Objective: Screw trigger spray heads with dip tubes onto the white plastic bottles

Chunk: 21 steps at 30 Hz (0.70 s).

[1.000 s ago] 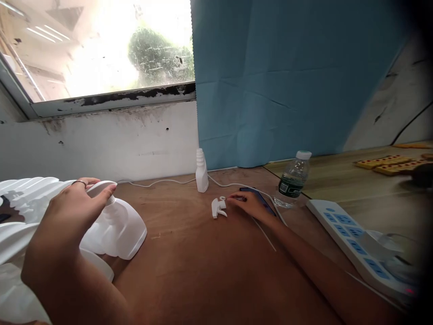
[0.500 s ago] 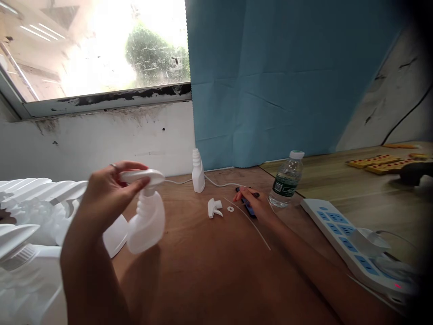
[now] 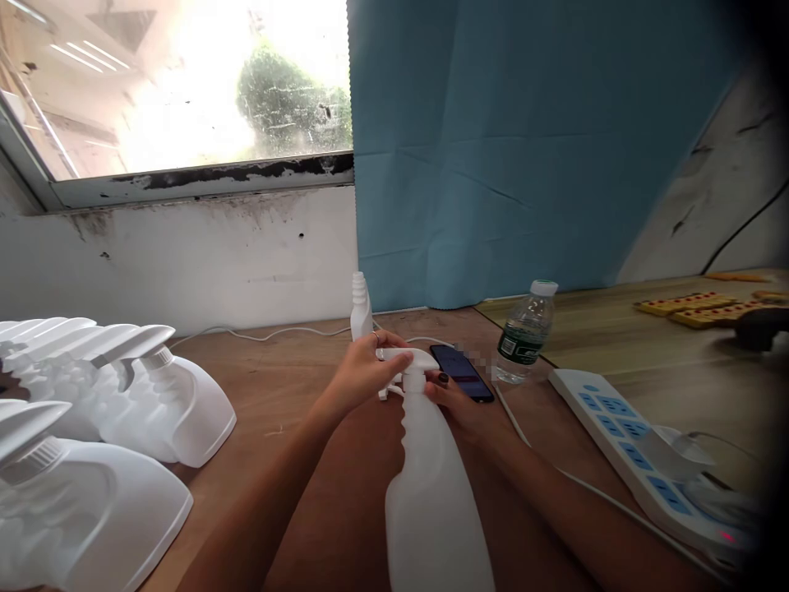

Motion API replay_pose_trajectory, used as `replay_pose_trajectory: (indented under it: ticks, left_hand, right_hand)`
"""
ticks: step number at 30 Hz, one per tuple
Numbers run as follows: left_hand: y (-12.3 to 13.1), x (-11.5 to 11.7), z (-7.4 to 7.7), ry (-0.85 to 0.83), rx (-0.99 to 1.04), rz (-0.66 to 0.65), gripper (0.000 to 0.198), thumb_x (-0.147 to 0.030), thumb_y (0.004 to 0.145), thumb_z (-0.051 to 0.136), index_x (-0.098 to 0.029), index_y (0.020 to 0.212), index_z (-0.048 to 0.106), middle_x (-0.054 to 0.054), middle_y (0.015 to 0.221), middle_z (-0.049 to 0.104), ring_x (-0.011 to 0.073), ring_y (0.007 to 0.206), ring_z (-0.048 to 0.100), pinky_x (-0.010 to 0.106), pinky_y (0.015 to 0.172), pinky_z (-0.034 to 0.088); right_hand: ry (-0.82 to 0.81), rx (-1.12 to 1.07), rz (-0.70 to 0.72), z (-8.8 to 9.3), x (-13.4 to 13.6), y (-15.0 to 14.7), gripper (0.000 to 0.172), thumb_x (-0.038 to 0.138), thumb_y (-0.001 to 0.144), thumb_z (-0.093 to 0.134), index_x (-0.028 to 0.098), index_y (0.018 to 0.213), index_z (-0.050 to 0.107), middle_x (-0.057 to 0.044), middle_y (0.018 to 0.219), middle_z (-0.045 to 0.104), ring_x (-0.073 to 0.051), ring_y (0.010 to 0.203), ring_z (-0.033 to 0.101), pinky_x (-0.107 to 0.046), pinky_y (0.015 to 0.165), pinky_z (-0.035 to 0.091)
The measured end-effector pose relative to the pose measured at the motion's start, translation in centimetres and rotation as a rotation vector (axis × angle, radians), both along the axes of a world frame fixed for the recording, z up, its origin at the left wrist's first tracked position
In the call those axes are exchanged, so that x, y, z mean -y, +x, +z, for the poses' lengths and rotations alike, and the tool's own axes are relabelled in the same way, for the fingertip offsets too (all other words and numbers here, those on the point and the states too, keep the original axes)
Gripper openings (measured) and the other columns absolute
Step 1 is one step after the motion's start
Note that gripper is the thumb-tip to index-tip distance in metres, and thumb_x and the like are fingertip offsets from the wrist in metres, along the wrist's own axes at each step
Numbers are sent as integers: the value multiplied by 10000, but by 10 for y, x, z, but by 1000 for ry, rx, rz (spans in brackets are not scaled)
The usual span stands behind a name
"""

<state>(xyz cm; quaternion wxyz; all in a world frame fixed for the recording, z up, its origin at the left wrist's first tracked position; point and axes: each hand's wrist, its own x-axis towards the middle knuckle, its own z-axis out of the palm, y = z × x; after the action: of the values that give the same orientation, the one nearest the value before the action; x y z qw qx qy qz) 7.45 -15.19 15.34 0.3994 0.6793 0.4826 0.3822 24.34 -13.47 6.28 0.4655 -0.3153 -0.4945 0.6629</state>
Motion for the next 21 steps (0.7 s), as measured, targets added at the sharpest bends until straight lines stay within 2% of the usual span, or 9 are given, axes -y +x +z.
replay_pose_trajectory:
  ticks: [2, 3, 5, 6, 8, 11, 14, 17, 21]
  left_hand:
    - [3, -2, -7, -43, 11, -40, 436, -411, 846, 626, -161, 1193, 540, 101, 1131, 626, 184, 892, 635, 274, 762, 496]
    - [2, -4, -10, -65, 14, -59, 569, -458, 840, 631, -168, 1295, 451, 123, 1205, 594, 196, 922, 640, 283, 773, 501]
    - [-5, -9, -14, -112, -21, -94, 799, -547, 799, 655, -172, 1405, 295, 165, 1314, 525, 225, 1012, 629, 290, 804, 499]
    - [-9, -12, -16, -147, -65, -122, 849, -579, 774, 667, -166, 1412, 288, 174, 1336, 510, 240, 1057, 615, 290, 819, 494]
    - [-19, -20, -20, -235, -198, -221, 819, -610, 729, 690, -165, 1357, 408, 152, 1302, 551, 266, 1112, 592, 288, 835, 485]
    - [-29, -29, -24, -315, -361, -363, 645, -557, 683, 743, -176, 1182, 593, 89, 1104, 666, 281, 1054, 620, 290, 780, 485]
    - [-30, -33, -27, -248, -411, -315, 597, -420, 627, 802, -166, 1140, 630, 63, 984, 692, 278, 963, 646, 278, 691, 477]
    - [-30, -34, -28, -218, -412, -301, 603, -370, 621, 801, -162, 1163, 641, 55, 937, 700, 270, 914, 657, 278, 668, 469]
    - [-40, -36, -23, -332, -281, -375, 569, -347, 655, 789, -155, 1170, 642, 75, 1057, 710, 272, 1021, 649, 301, 795, 497]
  right_hand:
    - [-104, -55, 29, 2, -1, 0, 404, 440, 554, 848, 191, 818, 670, -25, 661, 681, -174, 543, 619, -287, 525, 511]
    - [-137, -73, -25, 3, -3, 0, 367, 413, 583, 826, 187, 825, 668, -31, 677, 693, -179, 545, 627, -290, 523, 513]
    - [-145, -115, -235, 4, -11, 2, 285, 382, 636, 778, 181, 794, 653, -31, 659, 690, -183, 520, 620, -288, 487, 500]
    - [-137, -136, -341, 2, -16, 4, 258, 383, 656, 760, 183, 763, 637, -22, 631, 677, -177, 500, 606, -283, 464, 488]
    - [-115, -173, -489, -2, -27, 10, 258, 406, 686, 741, 194, 708, 597, 9, 563, 628, -147, 452, 556, -259, 413, 448]
    - [-83, -209, -559, -12, -42, 20, 306, 435, 692, 756, 198, 683, 563, 48, 493, 539, -93, 379, 432, -215, 317, 324]
    - [-49, -229, -559, -19, -51, 26, 337, 414, 646, 820, 195, 707, 572, 53, 514, 531, -71, 373, 378, -197, 280, 243]
    - [-24, -235, -519, -20, -55, 29, 353, 376, 603, 865, 192, 718, 587, 39, 556, 560, -83, 409, 423, -202, 280, 267]
    - [-10, -260, -442, -14, -53, 32, 344, 347, 585, 871, 182, 772, 634, 1, 669, 632, -115, 516, 526, -223, 362, 411]
